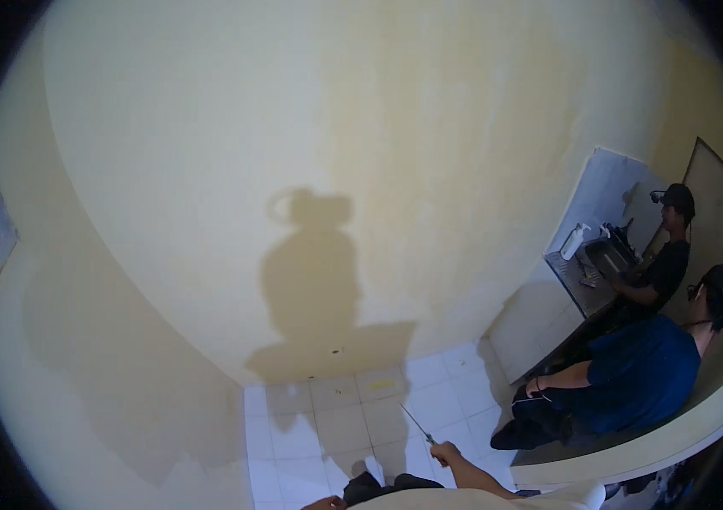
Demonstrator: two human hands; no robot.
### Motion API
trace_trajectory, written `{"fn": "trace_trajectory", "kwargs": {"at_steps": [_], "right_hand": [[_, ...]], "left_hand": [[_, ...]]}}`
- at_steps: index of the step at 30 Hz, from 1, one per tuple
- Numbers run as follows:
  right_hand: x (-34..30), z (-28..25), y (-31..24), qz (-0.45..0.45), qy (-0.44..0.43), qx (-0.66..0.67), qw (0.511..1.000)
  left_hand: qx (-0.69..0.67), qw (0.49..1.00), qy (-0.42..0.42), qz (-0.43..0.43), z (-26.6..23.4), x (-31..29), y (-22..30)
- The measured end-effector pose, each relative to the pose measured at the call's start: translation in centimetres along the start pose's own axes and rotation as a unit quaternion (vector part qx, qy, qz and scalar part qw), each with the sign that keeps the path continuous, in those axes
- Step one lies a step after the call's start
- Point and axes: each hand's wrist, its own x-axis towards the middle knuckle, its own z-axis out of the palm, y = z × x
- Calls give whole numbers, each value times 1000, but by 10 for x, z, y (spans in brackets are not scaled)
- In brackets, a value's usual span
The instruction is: The person adjusts the frame and handle of a paint roller by hand, then rolls the paint roller along the wall.
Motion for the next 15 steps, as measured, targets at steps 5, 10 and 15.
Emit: {"fn": "trace_trajectory", "kwargs": {"at_steps": [5, 10, 15], "right_hand": [[-44, -1, -26, -23, -54, 54, 997], [-51, 24, 34, -39, 17, -60, 997], [-67, 40, 122, -5, 5, -80, 997]], "left_hand": [[58, 998, 29, 18, 46, -11, 13], [70, 994, 65, 45, 99, -2, 12], [124, 981, 140, 53, 120, -27, 56]]}}
